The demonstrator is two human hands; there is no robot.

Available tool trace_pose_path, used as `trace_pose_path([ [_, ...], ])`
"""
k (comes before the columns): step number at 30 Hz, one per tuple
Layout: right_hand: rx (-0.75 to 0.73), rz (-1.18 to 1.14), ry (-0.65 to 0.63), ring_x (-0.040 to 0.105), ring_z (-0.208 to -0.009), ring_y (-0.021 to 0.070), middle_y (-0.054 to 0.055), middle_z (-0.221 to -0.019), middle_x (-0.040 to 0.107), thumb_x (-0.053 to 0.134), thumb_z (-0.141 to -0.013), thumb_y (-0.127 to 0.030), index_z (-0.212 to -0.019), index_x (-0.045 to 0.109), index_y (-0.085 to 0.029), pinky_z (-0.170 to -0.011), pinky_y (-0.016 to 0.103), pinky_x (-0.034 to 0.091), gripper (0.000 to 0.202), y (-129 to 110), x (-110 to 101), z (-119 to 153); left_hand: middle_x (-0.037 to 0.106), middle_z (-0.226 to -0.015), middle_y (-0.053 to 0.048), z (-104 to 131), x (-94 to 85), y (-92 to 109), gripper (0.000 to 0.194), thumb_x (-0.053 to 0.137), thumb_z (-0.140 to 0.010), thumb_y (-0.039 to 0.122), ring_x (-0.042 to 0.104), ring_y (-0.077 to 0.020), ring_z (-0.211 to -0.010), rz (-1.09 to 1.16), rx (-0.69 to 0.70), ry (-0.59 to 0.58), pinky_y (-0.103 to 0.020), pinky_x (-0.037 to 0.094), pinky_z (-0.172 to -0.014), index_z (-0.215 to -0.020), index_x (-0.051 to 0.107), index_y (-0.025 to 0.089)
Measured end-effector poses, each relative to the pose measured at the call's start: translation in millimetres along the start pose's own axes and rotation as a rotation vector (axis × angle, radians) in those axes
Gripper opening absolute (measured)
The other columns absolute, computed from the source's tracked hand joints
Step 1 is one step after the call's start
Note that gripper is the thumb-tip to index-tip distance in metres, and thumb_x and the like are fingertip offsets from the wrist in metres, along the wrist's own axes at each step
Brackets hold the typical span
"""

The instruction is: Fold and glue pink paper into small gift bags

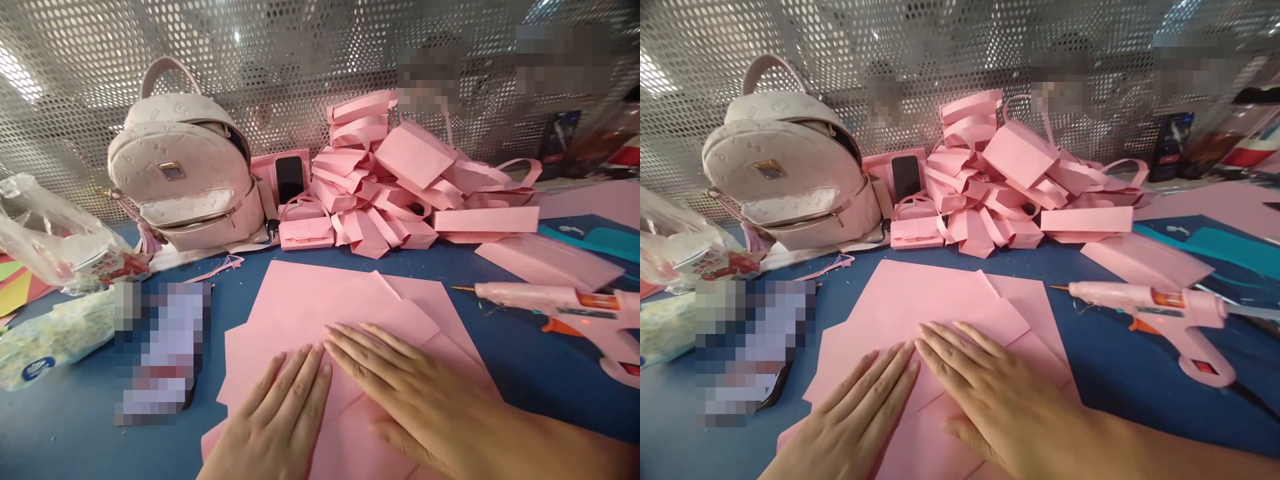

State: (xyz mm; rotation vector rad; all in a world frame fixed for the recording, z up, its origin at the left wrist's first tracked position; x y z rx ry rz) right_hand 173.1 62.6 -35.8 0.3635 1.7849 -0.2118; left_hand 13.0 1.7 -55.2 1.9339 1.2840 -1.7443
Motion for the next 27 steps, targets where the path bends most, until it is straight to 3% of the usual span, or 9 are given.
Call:
trace_pose_path([
  [7,-0.018,0.104,0.014,0.035,-0.145,0.0238,0.010,-0.159,0.032,0.050,-0.088,-0.022,-0.157,0.021,-0.008,-0.111,0.040,0.045,0.076,-2,1,-4,0.039,-0.157,-0.014,0,0.2,-1,0.053,0.036,-0.100,0.023,0.031,-0.0261,-0.147,0.047,-0.011,0.013,-0.036,0.029,-0.119,-0.150,0.036,0.006],
  [15,-0.039,0.070,-0.027,0.039,-0.143,0.0266,0.013,-0.158,0.033,0.052,-0.089,-0.025,-0.153,0.031,-0.008,-0.108,0.042,0.048,0.070,-2,2,-6,0.048,-0.152,-0.010,-1,-7.1,9,0.044,0.034,-0.104,0.019,0.036,-0.0242,-0.145,0.008,0.014,0.090,-0.041,0.011,-0.125,-0.144,0.048,0.010],
  [21,0.012,-0.118,-0.117,0.038,-0.144,0.0266,0.010,-0.160,0.029,0.055,-0.094,-0.029,-0.156,0.027,-0.013,-0.115,0.044,0.042,0.069,3,3,-7,0.052,-0.149,-0.002,3,-15.0,28,0.039,0.038,-0.105,0.017,0.039,-0.0177,-0.144,-0.019,0.002,0.151,-0.033,0.019,-0.125,-0.143,0.050,0.017],
  [27,0.044,-0.446,-0.234,0.034,-0.146,0.0245,0.006,-0.159,0.034,0.048,-0.100,-0.046,-0.154,0.034,-0.022,-0.121,0.045,0.030,0.060,17,-4,-22,0.044,-0.153,-0.006,1,-17.0,26,0.041,0.039,-0.104,0.016,0.036,-0.0199,-0.144,0.104,-0.015,0.029,-0.030,0.032,-0.120,-0.145,0.045,0.012],
])
Point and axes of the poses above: each hand's wrist, its own z-axis away from the middle knuckle, its own x-axis out of the palm, y = z × x, the point moved 6 cm from there along -z, towards the middle knuckle
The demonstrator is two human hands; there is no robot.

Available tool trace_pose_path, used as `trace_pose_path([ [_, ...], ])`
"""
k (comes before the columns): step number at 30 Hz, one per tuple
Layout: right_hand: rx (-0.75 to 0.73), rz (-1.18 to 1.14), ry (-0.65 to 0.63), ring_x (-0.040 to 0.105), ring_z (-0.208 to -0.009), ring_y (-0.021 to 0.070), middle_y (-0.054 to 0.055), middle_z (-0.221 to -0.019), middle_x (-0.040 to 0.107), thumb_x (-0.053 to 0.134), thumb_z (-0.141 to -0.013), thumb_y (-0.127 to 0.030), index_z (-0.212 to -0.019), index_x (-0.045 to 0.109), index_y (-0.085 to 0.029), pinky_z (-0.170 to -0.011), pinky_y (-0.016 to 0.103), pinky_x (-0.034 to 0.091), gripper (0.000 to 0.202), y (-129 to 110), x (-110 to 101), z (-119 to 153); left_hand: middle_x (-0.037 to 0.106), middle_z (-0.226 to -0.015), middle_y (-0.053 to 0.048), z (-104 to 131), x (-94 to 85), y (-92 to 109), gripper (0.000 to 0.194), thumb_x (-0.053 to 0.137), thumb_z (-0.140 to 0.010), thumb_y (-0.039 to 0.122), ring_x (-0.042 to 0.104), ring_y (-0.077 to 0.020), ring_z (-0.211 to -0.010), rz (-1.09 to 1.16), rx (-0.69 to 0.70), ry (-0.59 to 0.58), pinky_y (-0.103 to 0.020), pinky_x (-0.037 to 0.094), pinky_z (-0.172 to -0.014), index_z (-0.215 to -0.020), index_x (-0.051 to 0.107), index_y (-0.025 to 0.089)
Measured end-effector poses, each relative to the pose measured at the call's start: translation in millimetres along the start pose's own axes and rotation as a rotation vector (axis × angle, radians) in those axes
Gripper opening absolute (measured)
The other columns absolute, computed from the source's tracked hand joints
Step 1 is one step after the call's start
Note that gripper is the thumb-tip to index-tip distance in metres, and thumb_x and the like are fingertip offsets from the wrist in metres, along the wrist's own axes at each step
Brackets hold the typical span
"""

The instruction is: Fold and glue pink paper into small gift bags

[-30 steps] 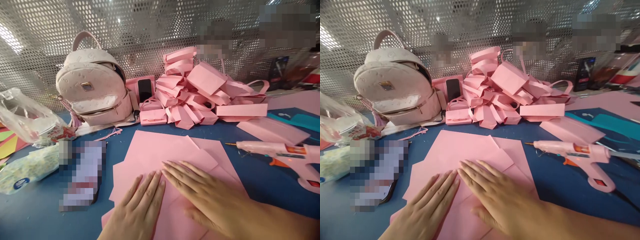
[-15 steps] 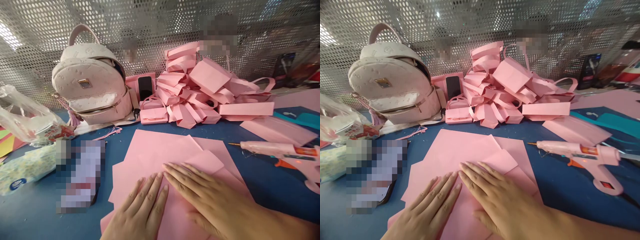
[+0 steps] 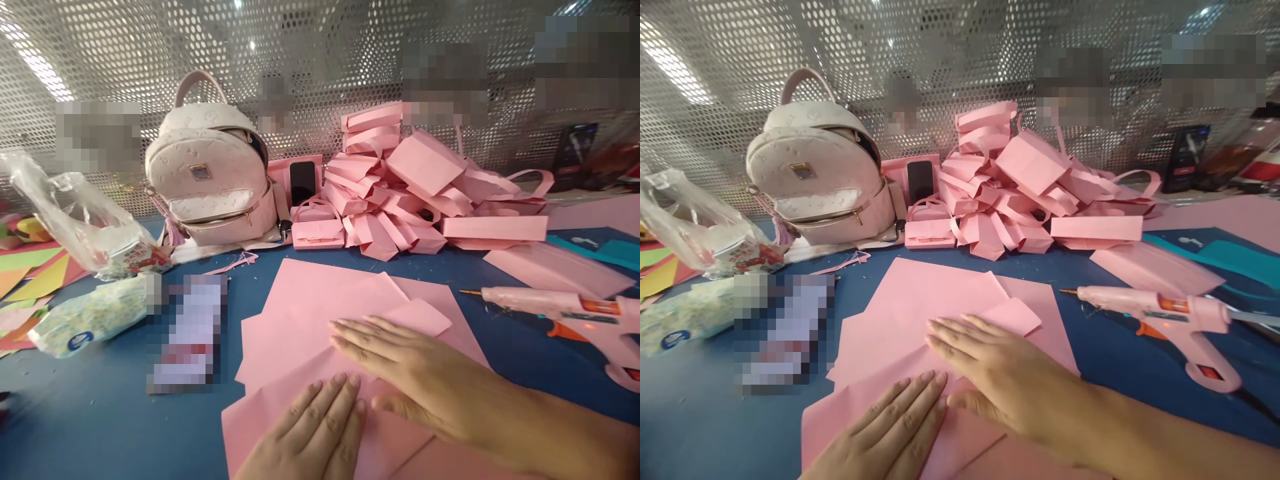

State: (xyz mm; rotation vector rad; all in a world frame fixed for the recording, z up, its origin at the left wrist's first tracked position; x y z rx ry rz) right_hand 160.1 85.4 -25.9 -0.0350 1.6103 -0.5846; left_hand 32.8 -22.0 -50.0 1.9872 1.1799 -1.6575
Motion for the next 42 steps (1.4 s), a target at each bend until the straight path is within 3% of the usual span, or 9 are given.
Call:
trace_pose_path([
  [6,-0.027,-0.060,-0.132,0.027,-0.148,0.0229,0.003,-0.159,0.033,0.038,-0.105,-0.043,-0.149,0.043,-0.026,-0.122,0.047,0.025,0.047,-12,-11,-29,0.044,-0.151,-0.011,1,3.7,1,0.045,0.034,-0.105,0.021,0.043,-0.0238,-0.141,0.109,0.058,-0.031,-0.031,0.041,-0.113,-0.147,0.040,0.004],
  [13,-0.231,-0.018,-0.177,0.023,-0.150,0.0207,0.003,-0.159,0.034,0.034,-0.107,-0.040,-0.144,0.050,-0.032,-0.123,0.045,0.022,0.041,-42,-5,-71,0.052,-0.146,-0.015,3,5.7,5,0.054,0.034,-0.105,0.030,0.053,-0.0266,-0.133,0.200,0.040,-0.114,-0.036,0.042,-0.111,-0.151,0.032,0.003],
  [17,-0.337,0.087,-0.175,0.024,-0.150,0.0225,0.007,-0.159,0.033,0.037,-0.106,-0.042,-0.145,0.049,-0.027,-0.122,0.046,0.023,0.044,-68,7,-91,0.060,-0.138,-0.015,5,15.6,5,0.067,0.039,-0.102,0.049,0.064,-0.0282,-0.118,0.323,-0.020,-0.215,-0.037,0.051,-0.099,-0.154,0.027,0.008],
  [24,-0.399,0.183,-0.145,0.028,-0.148,0.0259,0.009,-0.157,0.039,0.039,-0.105,-0.041,-0.144,0.049,-0.022,-0.120,0.051,0.026,0.045,-96,22,-106,0.055,-0.145,-0.012,18,32.6,9,0.074,0.042,-0.095,0.059,0.056,-0.0357,-0.128,0.396,-0.154,-0.187,-0.046,0.049,-0.101,-0.156,0.027,0.019],
  [28,-0.355,0.075,-0.110,0.026,-0.149,0.0238,0.008,-0.157,0.038,0.040,-0.105,-0.039,-0.148,0.044,-0.016,-0.123,0.047,0.022,0.049,-86,19,-89,0.067,-0.130,-0.010,13,24.3,8,0.067,0.038,-0.096,0.063,0.063,-0.0323,-0.119,0.421,-0.099,-0.192,-0.041,0.052,-0.098,-0.147,0.044,0.020],
  [31,-0.274,0.018,-0.084,0.023,-0.150,0.0217,0.007,-0.157,0.038,0.041,-0.105,-0.039,-0.151,0.038,-0.016,-0.124,0.046,0.017,0.052,-66,13,-66,0.072,-0.120,-0.012,5,12.3,5,0.068,0.037,-0.097,0.064,0.067,-0.0297,-0.112,0.378,-0.005,-0.199,-0.038,0.051,-0.100,-0.138,0.054,0.012],
  [34,-0.114,0.033,-0.094,0.023,-0.150,0.0222,0.006,-0.158,0.035,0.040,-0.105,-0.040,-0.153,0.035,-0.018,-0.124,0.047,0.017,0.053,-37,3,-41,0.058,-0.140,-0.019,2,1.0,3,0.076,0.036,-0.099,0.062,0.054,-0.0303,-0.131,0.267,0.078,-0.108,-0.038,0.041,-0.111,-0.144,0.044,0.001],
  [38,0.047,0.113,-0.041,0.029,-0.148,0.0258,0.005,-0.159,0.034,0.040,-0.104,-0.042,-0.152,0.036,-0.024,-0.121,0.053,0.024,0.051,-2,-13,-8,0.032,-0.158,-0.017,5,0.7,2,0.077,0.035,-0.100,0.059,0.029,-0.0287,-0.148,0.202,0.068,-0.020,-0.036,0.032,-0.118,-0.152,0.030,0.002],
  [42,0.140,0.216,0.073,0.035,-0.145,0.0282,0.006,-0.155,0.041,0.042,-0.103,-0.040,-0.151,0.039,-0.025,-0.119,0.055,0.029,0.051,26,-23,21,0.028,-0.159,-0.016,7,4.0,3,0.078,0.038,-0.100,0.057,0.024,-0.0279,-0.150,0.217,0.060,-0.028,-0.035,0.031,-0.119,-0.154,0.024,0.003],
])
Point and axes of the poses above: each hand's wrist, its own z-axis away from the middle knuckle, its own x-axis out of the palm, y = z × x, the point moved 6 cm from there along -z, towards the middle knuckle
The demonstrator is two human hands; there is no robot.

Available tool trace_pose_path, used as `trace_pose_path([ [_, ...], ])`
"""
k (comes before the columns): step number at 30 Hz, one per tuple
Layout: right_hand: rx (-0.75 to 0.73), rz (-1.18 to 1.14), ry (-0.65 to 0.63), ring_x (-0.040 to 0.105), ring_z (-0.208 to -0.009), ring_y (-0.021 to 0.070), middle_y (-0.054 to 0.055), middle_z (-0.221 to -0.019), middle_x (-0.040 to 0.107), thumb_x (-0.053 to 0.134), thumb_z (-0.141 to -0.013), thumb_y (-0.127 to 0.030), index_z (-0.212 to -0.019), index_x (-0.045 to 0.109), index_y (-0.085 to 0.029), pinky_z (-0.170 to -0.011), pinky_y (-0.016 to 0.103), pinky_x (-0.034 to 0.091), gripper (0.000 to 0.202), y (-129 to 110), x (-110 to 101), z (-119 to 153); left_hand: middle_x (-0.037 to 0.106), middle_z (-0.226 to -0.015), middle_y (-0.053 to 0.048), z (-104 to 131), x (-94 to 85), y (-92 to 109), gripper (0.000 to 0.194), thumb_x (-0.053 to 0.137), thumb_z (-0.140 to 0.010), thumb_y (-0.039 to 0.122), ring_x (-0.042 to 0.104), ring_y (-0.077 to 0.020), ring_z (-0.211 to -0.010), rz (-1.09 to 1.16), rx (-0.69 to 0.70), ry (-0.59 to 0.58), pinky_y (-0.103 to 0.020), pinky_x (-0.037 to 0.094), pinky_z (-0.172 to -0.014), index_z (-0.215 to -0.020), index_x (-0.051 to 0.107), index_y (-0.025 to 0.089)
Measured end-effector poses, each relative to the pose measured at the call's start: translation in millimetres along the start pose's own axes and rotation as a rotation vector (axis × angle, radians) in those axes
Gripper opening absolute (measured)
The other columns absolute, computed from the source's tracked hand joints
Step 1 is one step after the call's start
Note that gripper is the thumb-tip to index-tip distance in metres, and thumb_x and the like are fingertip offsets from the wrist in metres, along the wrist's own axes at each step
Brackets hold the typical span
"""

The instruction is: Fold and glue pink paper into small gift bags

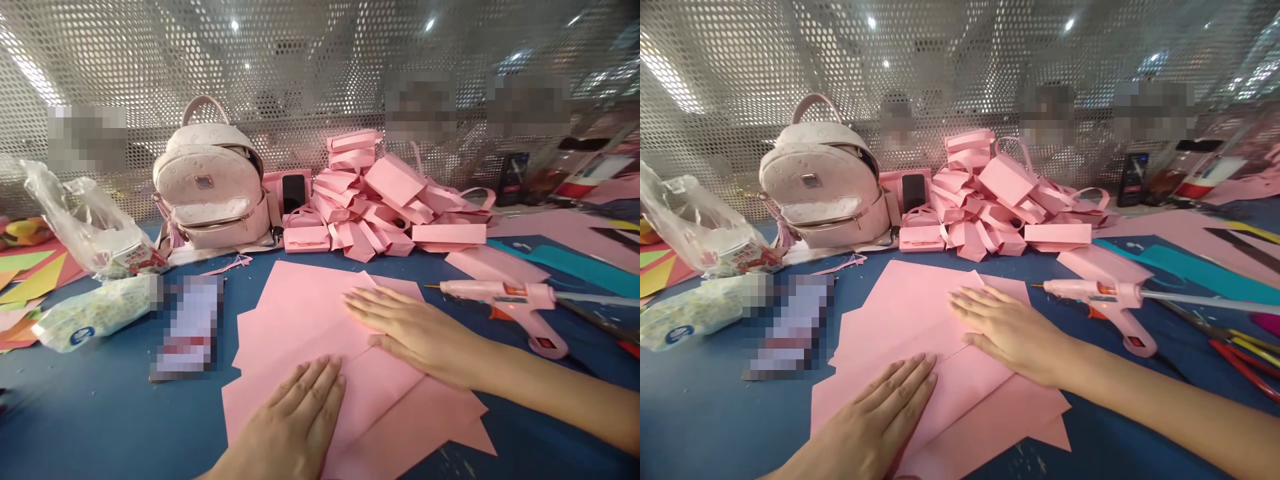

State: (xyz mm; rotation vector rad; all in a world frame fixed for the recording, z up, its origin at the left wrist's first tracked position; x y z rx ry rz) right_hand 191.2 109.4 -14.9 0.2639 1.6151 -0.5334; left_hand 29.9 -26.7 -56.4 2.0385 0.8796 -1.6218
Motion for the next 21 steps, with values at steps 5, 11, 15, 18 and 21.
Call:
trace_pose_path([
  [5,0.129,0.187,0.101,0.039,-0.142,0.0323,0.009,-0.155,0.041,0.043,-0.100,-0.049,-0.151,0.039,-0.023,-0.115,0.058,0.034,0.057,24,3,19,0.030,-0.158,-0.017,-3,-2.7,0,0.071,0.041,-0.102,0.048,0.029,-0.0287,-0.148,0.009,0.016,-0.016,-0.036,0.036,-0.116,-0.154,0.025,0.002],
  [11,0.194,0.334,0.179,0.040,-0.141,0.0335,0.018,-0.155,0.038,0.043,-0.096,-0.062,-0.149,0.042,-0.011,-0.113,0.054,0.038,0.074,22,13,27,0.033,-0.155,-0.019,-5,-6.4,-2,0.076,0.045,-0.099,0.054,0.033,-0.0302,-0.145,0.069,0.025,-0.027,-0.038,0.041,-0.114,-0.152,0.029,0.001],
  [15,0.204,0.406,0.214,0.039,-0.141,0.0374,0.026,-0.153,0.038,0.043,-0.091,-0.071,-0.148,0.041,-0.002,-0.110,0.057,0.040,0.089,23,17,29,0.039,-0.154,-0.015,-10,-20.8,-9,0.054,0.044,-0.100,0.024,0.037,-0.0235,-0.144,0.236,-0.028,-0.055,-0.035,0.041,-0.115,-0.151,0.036,0.007],
  [18,0.198,0.412,0.202,0.039,-0.141,0.0378,0.027,-0.152,0.039,0.042,-0.091,-0.073,-0.148,0.041,-0.001,-0.110,0.056,0.041,0.092,22,15,28,0.055,-0.146,-0.009,-15,-36.3,-28,0.048,0.040,-0.095,0.007,0.053,-0.0173,-0.134,0.390,-0.144,-0.058,-0.030,0.046,-0.111,-0.140,0.052,0.017],
  [21,0.184,0.389,0.171,0.040,-0.141,0.0391,0.027,-0.152,0.039,0.045,-0.091,-0.071,-0.146,0.044,-0.001,-0.111,0.058,0.039,0.089,14,6,23,0.065,-0.127,-0.007,-11,-43.2,-61,0.042,0.063,-0.086,0.009,0.065,-0.0206,-0.113,0.410,-0.363,-0.104,-0.033,0.056,-0.095,-0.126,0.059,0.021],
])
Point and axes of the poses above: each hand's wrist, its own z-axis away from the middle knuckle, its own x-axis out of the palm, y = z × x, the point moved 6 cm from there along -z, towards the middle knuckle
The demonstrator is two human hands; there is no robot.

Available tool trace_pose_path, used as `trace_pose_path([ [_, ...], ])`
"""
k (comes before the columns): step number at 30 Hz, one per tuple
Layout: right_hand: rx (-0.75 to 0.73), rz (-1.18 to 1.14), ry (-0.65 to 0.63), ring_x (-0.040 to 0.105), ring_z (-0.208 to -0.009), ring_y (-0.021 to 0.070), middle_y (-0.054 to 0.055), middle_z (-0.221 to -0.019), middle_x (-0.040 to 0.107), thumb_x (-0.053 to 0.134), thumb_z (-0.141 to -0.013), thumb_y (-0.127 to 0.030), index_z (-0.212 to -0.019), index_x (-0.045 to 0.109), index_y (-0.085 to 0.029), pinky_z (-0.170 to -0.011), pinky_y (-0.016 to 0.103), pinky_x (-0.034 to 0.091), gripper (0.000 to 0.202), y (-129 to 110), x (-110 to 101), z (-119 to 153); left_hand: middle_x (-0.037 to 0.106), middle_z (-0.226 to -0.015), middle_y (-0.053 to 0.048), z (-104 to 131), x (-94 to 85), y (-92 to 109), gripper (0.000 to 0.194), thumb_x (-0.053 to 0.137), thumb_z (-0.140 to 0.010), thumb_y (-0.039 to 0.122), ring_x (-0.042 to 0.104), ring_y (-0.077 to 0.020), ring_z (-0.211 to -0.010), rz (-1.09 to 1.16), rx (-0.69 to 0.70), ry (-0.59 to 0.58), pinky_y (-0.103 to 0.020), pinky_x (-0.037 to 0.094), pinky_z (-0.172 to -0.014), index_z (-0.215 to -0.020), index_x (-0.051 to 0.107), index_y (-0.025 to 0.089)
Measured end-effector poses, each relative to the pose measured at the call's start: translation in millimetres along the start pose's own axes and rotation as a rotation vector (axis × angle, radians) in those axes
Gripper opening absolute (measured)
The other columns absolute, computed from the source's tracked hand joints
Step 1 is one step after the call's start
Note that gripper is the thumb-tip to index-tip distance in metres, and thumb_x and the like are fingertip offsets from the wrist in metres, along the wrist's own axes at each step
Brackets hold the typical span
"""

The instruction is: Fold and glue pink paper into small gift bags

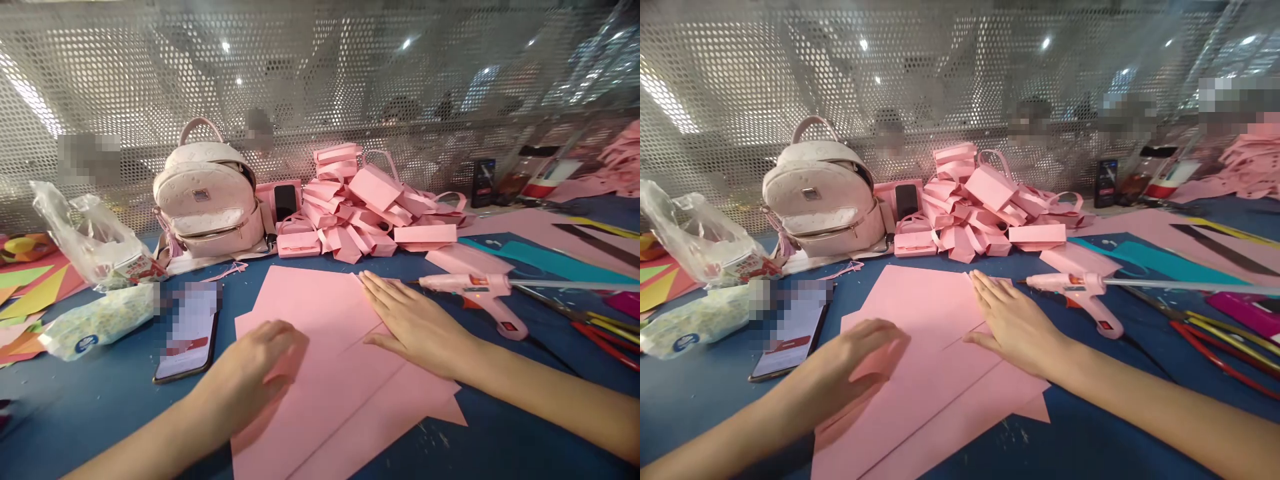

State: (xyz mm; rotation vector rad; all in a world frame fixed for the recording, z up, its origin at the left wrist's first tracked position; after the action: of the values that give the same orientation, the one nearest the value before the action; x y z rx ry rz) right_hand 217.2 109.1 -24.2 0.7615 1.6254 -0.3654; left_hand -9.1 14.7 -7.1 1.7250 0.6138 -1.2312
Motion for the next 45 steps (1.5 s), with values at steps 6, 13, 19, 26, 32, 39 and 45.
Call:
trace_pose_path([
  [6,-0.096,-0.294,-0.170,0.051,-0.131,0.0302,0.012,-0.140,0.058,0.064,-0.091,-0.046,-0.135,0.058,-0.017,-0.113,0.046,0.036,0.053,-20,-28,-24,0.063,-0.088,0.002,0,-7.6,-33,0.035,0.081,-0.075,0.027,0.059,-0.0156,-0.078,0.101,-0.188,-0.199,-0.027,0.048,-0.070,-0.096,0.054,0.020],
  [13,-0.069,-0.550,-0.374,0.059,-0.101,0.0250,0.003,-0.107,0.063,0.079,-0.071,-0.033,-0.099,0.063,-0.022,-0.083,0.033,0.044,0.034,-28,-28,-50,0.061,-0.091,0.002,5,-6.6,-28,0.036,0.082,-0.073,0.030,0.057,-0.0168,-0.082,0.157,-0.221,-0.260,-0.027,0.041,-0.072,-0.095,0.056,0.019],
  [19,-0.066,-0.565,-0.572,0.053,-0.079,0.0177,-0.001,-0.088,0.057,0.074,-0.071,-0.030,-0.079,0.055,-0.021,-0.060,0.026,0.030,0.023,-36,-32,-45,0.062,-0.094,0.001,9,-10.3,-23,0.033,0.081,-0.075,0.025,0.060,-0.0170,-0.085,0.125,-0.156,-0.263,-0.027,0.043,-0.075,-0.099,0.060,0.020],
  [26,0.057,-0.508,-0.397,0.055,-0.075,0.0203,-0.001,-0.080,0.058,0.060,-0.085,-0.035,-0.080,0.050,-0.023,-0.061,0.026,0.031,0.017,-19,-52,-37,0.068,-0.097,-0.002,2,-25.6,-38,0.035,0.076,-0.076,0.026,0.064,-0.0215,-0.089,-0.027,-0.231,-0.153,-0.025,0.041,-0.066,-0.108,0.064,0.022],
  [32,0.026,-0.355,-0.315,0.063,-0.086,0.0240,0.001,-0.089,0.068,0.062,-0.082,-0.023,-0.081,0.058,-0.023,-0.063,0.026,0.031,0.004,-19,-40,-31,0.068,-0.080,0.001,-4,-19.9,-36,0.006,0.065,-0.076,0.015,0.066,-0.0201,-0.078,-0.119,-0.230,-0.099,-0.024,0.036,-0.057,-0.078,0.063,0.020],
  [39,-0.068,-0.264,-0.185,0.064,-0.079,0.0162,-0.003,-0.079,0.068,0.059,-0.077,-0.005,-0.070,0.063,-0.021,-0.057,0.026,0.029,0.018,-42,-48,-22,0.073,-0.085,-0.002,2,-3.9,12,0.051,0.051,-0.080,-0.003,0.069,-0.0199,-0.075,-0.541,0.065,0.134,-0.031,0.051,-0.071,-0.126,0.058,0.017],
  [45,-0.276,-0.159,-0.050,0.066,-0.093,0.0220,0.004,-0.104,0.073,0.054,-0.088,-0.003,-0.108,0.069,-0.020,-0.076,0.033,0.048,0.030,-70,-39,6,0.074,-0.116,-0.012,23,39.8,39,0.039,0.044,-0.091,0.007,0.068,-0.0228,-0.108,-0.788,0.284,0.412,-0.038,0.049,-0.098,-0.127,0.060,0.009],
])
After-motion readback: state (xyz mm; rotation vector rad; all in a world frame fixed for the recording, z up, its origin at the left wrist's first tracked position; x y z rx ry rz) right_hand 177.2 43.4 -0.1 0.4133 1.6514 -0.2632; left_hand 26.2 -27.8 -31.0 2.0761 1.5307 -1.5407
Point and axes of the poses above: each hand's wrist, its own z-axis away from the middle knuckle, its own x-axis out of the palm, y = z × x, the point moved 6 cm from there along -z, towards the middle knuckle
